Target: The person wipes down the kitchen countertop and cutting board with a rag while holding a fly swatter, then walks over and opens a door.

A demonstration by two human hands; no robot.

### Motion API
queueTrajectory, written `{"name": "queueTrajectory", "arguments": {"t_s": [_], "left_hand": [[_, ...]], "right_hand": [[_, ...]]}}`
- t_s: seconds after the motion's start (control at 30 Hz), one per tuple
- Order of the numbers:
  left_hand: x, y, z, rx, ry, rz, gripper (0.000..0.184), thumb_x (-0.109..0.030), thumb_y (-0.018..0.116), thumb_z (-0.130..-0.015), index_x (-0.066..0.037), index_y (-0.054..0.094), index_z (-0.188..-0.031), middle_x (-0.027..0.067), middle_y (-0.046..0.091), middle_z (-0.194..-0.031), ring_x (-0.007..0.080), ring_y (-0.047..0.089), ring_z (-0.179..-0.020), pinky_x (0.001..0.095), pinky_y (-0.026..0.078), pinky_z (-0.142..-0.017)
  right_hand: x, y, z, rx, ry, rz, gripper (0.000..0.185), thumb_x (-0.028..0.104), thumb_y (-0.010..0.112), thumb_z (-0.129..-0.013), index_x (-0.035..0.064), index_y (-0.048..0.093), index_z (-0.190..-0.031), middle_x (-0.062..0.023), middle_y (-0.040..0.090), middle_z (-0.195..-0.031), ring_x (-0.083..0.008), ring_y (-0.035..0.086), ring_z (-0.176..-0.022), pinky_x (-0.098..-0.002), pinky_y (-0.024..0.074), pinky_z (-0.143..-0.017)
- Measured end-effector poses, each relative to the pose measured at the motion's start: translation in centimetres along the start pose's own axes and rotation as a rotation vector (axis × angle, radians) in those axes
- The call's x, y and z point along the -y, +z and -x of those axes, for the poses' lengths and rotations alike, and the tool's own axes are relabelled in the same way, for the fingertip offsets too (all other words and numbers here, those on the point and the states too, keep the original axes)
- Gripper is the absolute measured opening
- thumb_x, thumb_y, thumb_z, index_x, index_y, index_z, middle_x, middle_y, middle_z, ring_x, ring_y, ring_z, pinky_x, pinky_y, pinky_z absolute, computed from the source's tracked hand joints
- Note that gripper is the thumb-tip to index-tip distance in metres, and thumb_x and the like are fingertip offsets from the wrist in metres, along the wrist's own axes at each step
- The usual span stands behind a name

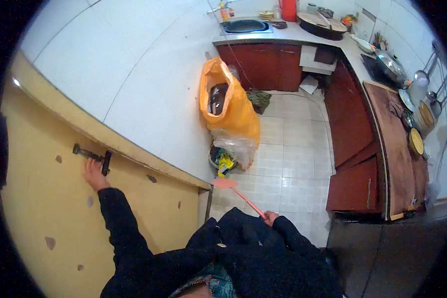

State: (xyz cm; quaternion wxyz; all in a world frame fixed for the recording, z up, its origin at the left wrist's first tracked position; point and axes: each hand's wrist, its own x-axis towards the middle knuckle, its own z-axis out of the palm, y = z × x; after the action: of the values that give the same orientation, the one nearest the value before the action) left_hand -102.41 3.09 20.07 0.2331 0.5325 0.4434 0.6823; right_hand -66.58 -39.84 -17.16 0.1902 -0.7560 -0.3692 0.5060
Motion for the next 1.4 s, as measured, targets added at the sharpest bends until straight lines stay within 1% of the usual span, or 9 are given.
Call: {"name": "queueTrajectory", "arguments": {"t_s": [0.17,0.23,0.27,0.33,0.47,0.57,0.67,0.87,1.4], "left_hand": [[2.9,-0.1,10.1,-0.108,-0.061,-0.181,0.031,-0.020,0.041,-0.089,0.000,0.044,-0.113,0.0114,0.053,-0.100,0.0194,0.054,-0.088,0.0308,0.047,-0.072],[10.8,-0.4,16.3,0.078,-0.265,0.148,0.028,-0.029,0.035,-0.088,-0.006,0.051,-0.091,0.0077,0.054,-0.082,0.0169,0.054,-0.077,0.0291,0.044,-0.062],[15.7,-1.2,19.2,0.463,-0.402,0.348,0.027,-0.029,0.038,-0.087,-0.007,0.052,-0.090,0.0067,0.054,-0.072,0.0168,0.054,-0.071,0.0320,0.044,-0.061],[8.5,4.2,27.8,0.536,-0.903,0.037,0.019,-0.015,0.041,-0.084,-0.004,0.051,-0.096,0.0080,0.056,-0.073,0.0144,0.055,-0.069,0.0246,0.045,-0.055],[4.3,8.8,35.8,1.405,-0.439,0.020,0.029,-0.004,0.046,-0.085,0.000,0.044,-0.114,0.0121,0.058,-0.097,0.0184,0.059,-0.083,0.0289,0.048,-0.073],[3.5,12.1,35.8,1.601,-0.277,-0.139,0.027,-0.007,0.045,-0.087,0.001,0.045,-0.113,0.0119,0.059,-0.097,0.0172,0.058,-0.086,0.0292,0.047,-0.076],[7.6,14.3,36.9,1.568,-0.488,-0.022,0.025,-0.007,0.044,-0.088,0.001,0.046,-0.111,0.0113,0.059,-0.097,0.0160,0.058,-0.086,0.0279,0.046,-0.075],[7.0,23.4,35.5,1.657,-0.486,-0.009,0.023,-0.008,0.045,-0.088,0.000,0.046,-0.110,0.0109,0.060,-0.094,0.0165,0.059,-0.084,0.0279,0.046,-0.075],[13.2,32.9,31.0,1.651,-0.523,-0.099,0.023,-0.005,0.045,-0.085,0.000,0.046,-0.107,0.0122,0.059,-0.092,0.0174,0.058,-0.083,0.0286,0.047,-0.074]], "right_hand": [[-4.9,-0.3,0.1,-0.073,-0.071,-0.085,0.041,0.025,0.062,-0.070,0.0041,0.055,-0.104,-0.0150,0.063,-0.091,-0.0295,0.061,-0.086,-0.0373,0.0478,-0.077],[-7.2,0.6,0.0,-0.064,-0.031,-0.220,0.039,0.025,0.062,-0.070,0.0034,0.056,-0.102,-0.0147,0.064,-0.088,-0.0289,0.062,-0.084,-0.0375,0.0482,-0.075],[-5.5,-0.7,1.6,-0.087,0.045,-0.212,0.034,0.024,0.060,-0.071,0.0047,0.058,-0.099,-0.0153,0.064,-0.083,-0.0303,0.061,-0.081,-0.0383,0.0483,-0.072],[-4.7,-1.2,2.7,-0.189,0.054,-0.146,0.029,0.023,0.058,-0.072,0.0069,0.060,-0.095,-0.0174,0.063,-0.082,-0.0334,0.060,-0.080,-0.0399,0.0477,-0.072],[-5.4,-1.3,3.9,-0.191,0.086,-0.285,0.033,0.018,0.059,-0.071,0.0047,0.057,-0.101,-0.0167,0.063,-0.089,-0.0313,0.061,-0.084,-0.0377,0.0475,-0.074],[-6.2,-1.3,4.5,-0.221,0.091,-0.400,0.035,0.013,0.060,-0.072,0.0023,0.054,-0.104,-0.0147,0.064,-0.086,-0.0259,0.062,-0.080,-0.0351,0.0482,-0.071],[-10.2,0.0,3.3,-0.278,0.073,-0.472,0.036,0.011,0.059,-0.073,0.0017,0.052,-0.107,-0.0134,0.064,-0.085,-0.0228,0.062,-0.077,-0.0332,0.0484,-0.069],[-10.9,-2.2,2.4,-0.456,0.116,-0.358,0.037,0.014,0.056,-0.076,-0.0009,0.050,-0.109,-0.0152,0.063,-0.083,-0.0223,0.062,-0.073,-0.0324,0.0486,-0.066],[-5.3,-10.9,-3.6,-0.361,0.040,-0.544,0.031,0.010,0.049,-0.083,-0.0015,0.048,-0.112,-0.0103,0.060,-0.081,-0.0183,0.059,-0.075,-0.0294,0.0469,-0.069]]}}
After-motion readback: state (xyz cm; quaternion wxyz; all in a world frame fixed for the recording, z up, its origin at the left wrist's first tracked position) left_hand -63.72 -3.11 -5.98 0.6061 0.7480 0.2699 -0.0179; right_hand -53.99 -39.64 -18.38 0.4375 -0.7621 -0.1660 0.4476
